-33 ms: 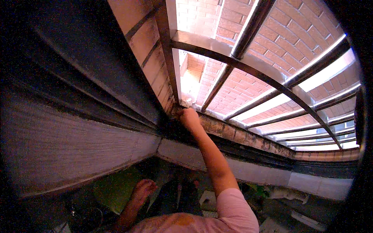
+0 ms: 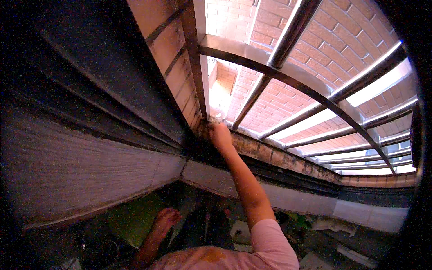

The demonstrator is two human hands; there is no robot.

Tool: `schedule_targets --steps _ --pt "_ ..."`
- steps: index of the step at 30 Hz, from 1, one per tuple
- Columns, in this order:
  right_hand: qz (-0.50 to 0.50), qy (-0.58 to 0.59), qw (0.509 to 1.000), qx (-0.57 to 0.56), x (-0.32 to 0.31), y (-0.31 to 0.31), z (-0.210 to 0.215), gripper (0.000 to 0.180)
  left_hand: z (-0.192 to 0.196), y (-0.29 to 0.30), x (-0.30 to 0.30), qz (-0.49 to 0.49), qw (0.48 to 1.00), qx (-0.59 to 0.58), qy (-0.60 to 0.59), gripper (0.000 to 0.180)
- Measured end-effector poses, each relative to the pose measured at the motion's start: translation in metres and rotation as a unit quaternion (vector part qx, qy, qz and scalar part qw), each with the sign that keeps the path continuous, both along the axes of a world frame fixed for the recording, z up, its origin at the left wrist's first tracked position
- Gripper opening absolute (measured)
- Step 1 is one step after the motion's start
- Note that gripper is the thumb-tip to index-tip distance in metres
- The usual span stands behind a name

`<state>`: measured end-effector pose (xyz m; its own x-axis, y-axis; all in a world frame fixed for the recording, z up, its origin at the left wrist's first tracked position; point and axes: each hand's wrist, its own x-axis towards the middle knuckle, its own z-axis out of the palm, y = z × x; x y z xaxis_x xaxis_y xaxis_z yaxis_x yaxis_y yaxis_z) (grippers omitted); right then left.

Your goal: The person uses a small tool to scrape debris and dirt from the upper window frame and sill. They work along the length of the frame, removing material by hand and with the tool.

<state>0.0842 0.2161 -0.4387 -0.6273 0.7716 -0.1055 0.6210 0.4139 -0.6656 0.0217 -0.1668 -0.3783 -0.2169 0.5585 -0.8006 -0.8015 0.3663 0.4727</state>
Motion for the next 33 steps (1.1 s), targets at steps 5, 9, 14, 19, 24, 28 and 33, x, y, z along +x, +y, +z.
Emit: schedule_targets --steps 5,9,14,19,24,28,33 --pt "-0.193 0.039 0.979 0.060 -0.009 0.012 -0.080 0.021 0.001 0.012 0.002 -0.027 0.999 0.014 -0.017 0.013" --pt "-0.003 -0.119 0.992 -0.045 0.008 -0.006 0.009 0.015 0.001 -0.002 -0.002 -0.020 1.000 0.001 0.013 0.014" --pt "-0.043 -0.011 0.991 0.130 -0.005 -0.002 -0.033 0.015 0.006 0.007 0.002 -0.026 1.000 -0.009 0.009 0.015" --pt "-0.084 -0.218 0.964 0.129 -0.013 0.003 -0.017 0.016 0.006 0.005 -0.003 -0.005 1.000 -0.019 -0.001 0.016" --pt "-0.113 -0.091 0.986 0.076 0.039 -0.016 0.023 0.016 -0.026 -0.021 -0.014 -0.054 0.998 0.018 0.010 0.013" --pt "-0.251 -0.021 0.957 0.142 0.031 -0.014 0.002 0.016 -0.023 -0.015 -0.007 -0.042 0.999 -0.003 -0.008 0.010" --pt "-0.167 -0.029 0.980 0.105 0.019 -0.019 -0.003 0.016 -0.009 -0.003 -0.011 -0.048 0.999 0.013 0.017 0.011"
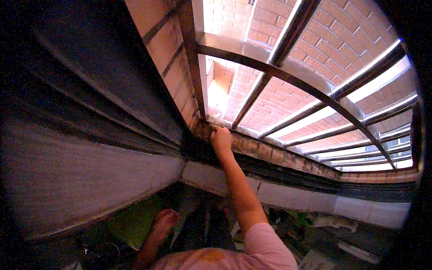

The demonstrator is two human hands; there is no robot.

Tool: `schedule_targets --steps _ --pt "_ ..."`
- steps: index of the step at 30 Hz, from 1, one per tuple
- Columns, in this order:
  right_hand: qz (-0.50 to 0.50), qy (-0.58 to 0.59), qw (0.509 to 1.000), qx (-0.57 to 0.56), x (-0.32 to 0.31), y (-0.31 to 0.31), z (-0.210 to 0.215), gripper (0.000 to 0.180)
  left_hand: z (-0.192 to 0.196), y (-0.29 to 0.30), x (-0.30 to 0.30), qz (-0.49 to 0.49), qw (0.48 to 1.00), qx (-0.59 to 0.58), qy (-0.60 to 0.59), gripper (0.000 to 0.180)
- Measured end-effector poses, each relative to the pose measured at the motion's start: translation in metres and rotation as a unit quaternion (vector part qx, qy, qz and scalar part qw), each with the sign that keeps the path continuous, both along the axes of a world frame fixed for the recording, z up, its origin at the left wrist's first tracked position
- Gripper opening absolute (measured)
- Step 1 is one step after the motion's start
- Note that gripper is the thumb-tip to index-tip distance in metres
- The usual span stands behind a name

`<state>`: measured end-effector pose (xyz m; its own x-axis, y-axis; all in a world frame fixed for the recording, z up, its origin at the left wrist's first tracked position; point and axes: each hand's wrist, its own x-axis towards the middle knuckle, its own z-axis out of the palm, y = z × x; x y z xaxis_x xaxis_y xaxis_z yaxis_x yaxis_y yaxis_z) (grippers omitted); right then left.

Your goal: The person uses a small tool to scrape debris and dirt from the upper window frame and sill. They work along the length of the frame, removing material by hand and with the tool.

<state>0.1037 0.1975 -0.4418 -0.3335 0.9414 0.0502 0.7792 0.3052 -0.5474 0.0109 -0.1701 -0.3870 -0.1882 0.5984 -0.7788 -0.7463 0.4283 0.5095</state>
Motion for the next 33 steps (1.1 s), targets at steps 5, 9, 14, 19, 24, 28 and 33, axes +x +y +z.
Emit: schedule_targets --steps 5,9,14,19,24,28,33 --pt "-0.044 0.044 0.997 0.042 -0.018 0.019 -0.001 0.015 0.000 -0.003 0.001 0.016 1.000 -0.008 -0.016 0.012" --pt "-0.021 -0.101 0.986 0.132 -0.018 0.060 -0.033 0.014 0.024 0.013 -0.001 0.018 1.000 0.005 -0.015 0.013" --pt "-0.059 0.100 0.981 0.155 -0.009 0.018 0.008 0.017 0.005 0.000 -0.008 -0.006 1.000 -0.004 -0.005 0.013" --pt "-0.114 -0.023 0.993 -0.029 0.035 -0.012 0.017 0.017 0.004 -0.001 -0.004 0.004 1.000 -0.016 0.000 0.013" --pt "0.127 0.004 0.991 -0.050 0.016 0.010 -0.005 0.025 -0.004 -0.002 -0.005 0.011 1.000 -0.028 0.000 0.014" --pt "0.141 -0.018 0.989 -0.049 -0.023 0.026 -0.016 0.028 0.011 0.010 -0.003 0.008 0.999 -0.033 0.005 0.014" --pt "0.331 -0.077 0.939 0.047 -0.027 0.037 -0.067 0.027 0.012 0.011 -0.001 -0.008 1.000 -0.014 0.012 0.013"
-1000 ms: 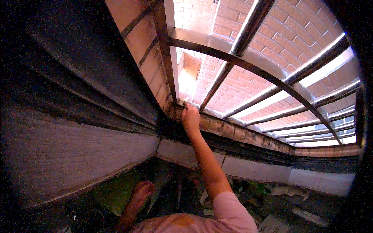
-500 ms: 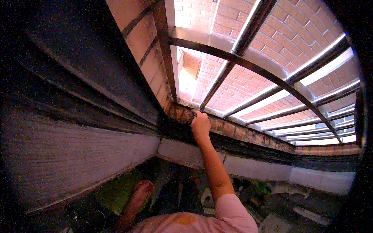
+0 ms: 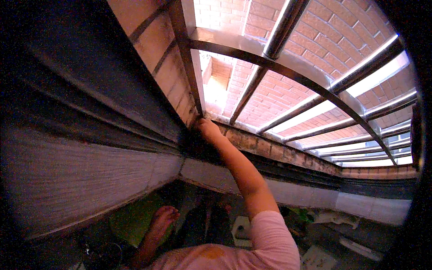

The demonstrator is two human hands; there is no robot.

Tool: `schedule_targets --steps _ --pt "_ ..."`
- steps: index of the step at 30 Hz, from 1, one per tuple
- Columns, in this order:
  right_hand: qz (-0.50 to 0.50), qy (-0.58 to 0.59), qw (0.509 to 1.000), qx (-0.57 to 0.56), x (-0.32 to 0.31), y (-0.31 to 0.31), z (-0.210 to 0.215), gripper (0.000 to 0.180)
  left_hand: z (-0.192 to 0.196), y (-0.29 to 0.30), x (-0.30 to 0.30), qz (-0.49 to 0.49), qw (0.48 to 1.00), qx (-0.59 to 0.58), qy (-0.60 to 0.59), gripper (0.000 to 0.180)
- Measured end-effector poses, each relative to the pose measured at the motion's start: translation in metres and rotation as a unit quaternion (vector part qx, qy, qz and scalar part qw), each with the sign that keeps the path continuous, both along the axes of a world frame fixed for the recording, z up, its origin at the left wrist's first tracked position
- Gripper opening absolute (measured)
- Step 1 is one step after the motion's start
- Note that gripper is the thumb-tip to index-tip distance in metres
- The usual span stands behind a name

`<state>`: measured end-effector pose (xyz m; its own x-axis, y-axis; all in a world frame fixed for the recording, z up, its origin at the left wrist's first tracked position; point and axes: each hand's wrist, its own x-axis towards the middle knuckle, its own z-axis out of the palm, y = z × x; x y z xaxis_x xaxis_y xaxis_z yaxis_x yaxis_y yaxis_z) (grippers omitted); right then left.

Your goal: The person uses a small tool to scrape debris and dirt from the upper window frame and sill. They work along the length of the frame, removing material by hand and with the tool.

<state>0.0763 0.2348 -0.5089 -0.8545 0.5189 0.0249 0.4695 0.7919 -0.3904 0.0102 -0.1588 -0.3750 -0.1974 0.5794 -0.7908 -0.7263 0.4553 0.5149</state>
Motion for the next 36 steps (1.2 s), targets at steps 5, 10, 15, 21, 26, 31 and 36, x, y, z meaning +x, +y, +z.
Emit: schedule_targets --steps 5,10,15,21,26,31,36 --pt "-0.125 0.021 0.978 -0.166 0.003 -0.004 0.018 0.028 -0.007 -0.006 0.001 0.011 1.000 0.010 -0.019 0.013" --pt "0.100 -0.036 0.994 -0.007 -0.001 0.007 -0.007 0.028 0.001 0.004 0.005 0.014 1.000 0.021 0.003 0.014" --pt "0.108 -0.032 0.994 0.015 0.008 -0.004 0.034 0.026 -0.004 0.000 -0.003 0.027 0.999 0.029 -0.022 0.014" --pt "-0.081 -0.048 0.988 -0.125 0.062 -0.004 0.050 0.024 -0.004 0.001 -0.007 0.028 0.999 0.008 -0.032 0.012" --pt "-0.202 0.044 0.975 -0.082 0.101 -0.019 0.103 0.023 -0.016 -0.005 -0.008 0.022 0.999 -0.010 -0.032 0.011" --pt "-0.409 -0.103 0.906 -0.027 0.131 -0.031 0.083 0.021 -0.015 -0.001 -0.004 0.005 0.999 -0.024 -0.023 0.010" --pt "-0.354 -0.043 0.932 -0.056 0.103 -0.034 0.074 0.017 -0.007 0.006 -0.004 -0.022 1.000 -0.014 -0.018 0.011"
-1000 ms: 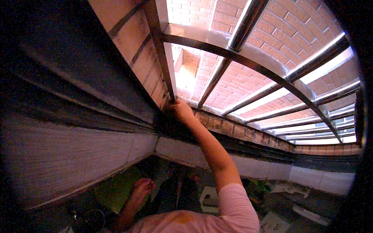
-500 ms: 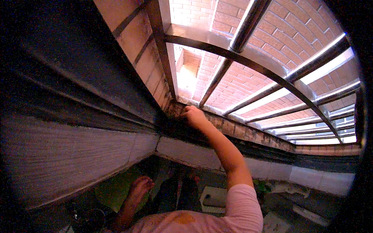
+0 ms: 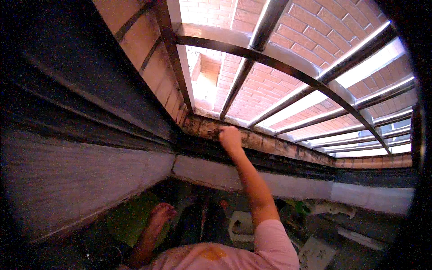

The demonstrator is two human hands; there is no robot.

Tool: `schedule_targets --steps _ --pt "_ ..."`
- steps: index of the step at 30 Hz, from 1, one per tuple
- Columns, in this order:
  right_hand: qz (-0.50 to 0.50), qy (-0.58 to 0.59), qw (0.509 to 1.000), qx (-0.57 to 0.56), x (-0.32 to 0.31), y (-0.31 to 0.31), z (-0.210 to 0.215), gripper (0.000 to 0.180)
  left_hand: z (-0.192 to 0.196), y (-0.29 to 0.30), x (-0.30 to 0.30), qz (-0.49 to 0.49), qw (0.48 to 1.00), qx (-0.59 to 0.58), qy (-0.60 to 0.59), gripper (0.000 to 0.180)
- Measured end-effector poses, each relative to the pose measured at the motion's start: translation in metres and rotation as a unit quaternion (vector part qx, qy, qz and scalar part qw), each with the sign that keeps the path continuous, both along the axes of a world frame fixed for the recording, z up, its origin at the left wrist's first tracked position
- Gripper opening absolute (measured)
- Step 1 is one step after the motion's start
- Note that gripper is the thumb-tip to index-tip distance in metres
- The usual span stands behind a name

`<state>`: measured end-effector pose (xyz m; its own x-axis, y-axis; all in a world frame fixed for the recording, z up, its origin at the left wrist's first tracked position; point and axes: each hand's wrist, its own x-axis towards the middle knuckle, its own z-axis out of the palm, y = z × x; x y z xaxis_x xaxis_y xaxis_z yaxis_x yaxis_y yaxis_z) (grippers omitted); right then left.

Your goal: The person uses a small tool to scrape debris and dirt from the upper window frame and sill. They work along the length of the frame, removing material by hand and with the tool.

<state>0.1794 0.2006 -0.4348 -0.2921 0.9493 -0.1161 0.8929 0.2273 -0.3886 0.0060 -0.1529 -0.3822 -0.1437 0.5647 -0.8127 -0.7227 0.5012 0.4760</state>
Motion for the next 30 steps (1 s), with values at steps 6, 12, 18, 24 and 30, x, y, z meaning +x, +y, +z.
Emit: schedule_targets --steps 6,12,18,24,30 --pt "0.060 0.100 0.989 0.096 -0.075 0.000 -0.008 0.013 0.006 0.006 -0.003 -0.004 1.000 0.015 -0.002 0.012" --pt "0.121 0.032 0.992 -0.004 -0.079 0.014 0.005 0.014 0.021 0.003 -0.007 0.039 0.998 0.055 0.001 0.011" --pt "-0.014 -0.069 0.997 0.006 -0.003 0.008 0.019 0.014 0.001 -0.018 -0.011 0.041 0.999 0.024 -0.002 0.011" --pt "0.041 -0.007 0.999 -0.018 -0.011 0.002 0.001 0.020 -0.008 -0.017 -0.007 0.050 0.999 0.011 -0.012 0.012" --pt "0.151 0.044 0.959 -0.235 -0.012 0.032 0.004 0.041 0.008 -0.006 -0.009 0.046 0.998 0.028 -0.017 0.011"
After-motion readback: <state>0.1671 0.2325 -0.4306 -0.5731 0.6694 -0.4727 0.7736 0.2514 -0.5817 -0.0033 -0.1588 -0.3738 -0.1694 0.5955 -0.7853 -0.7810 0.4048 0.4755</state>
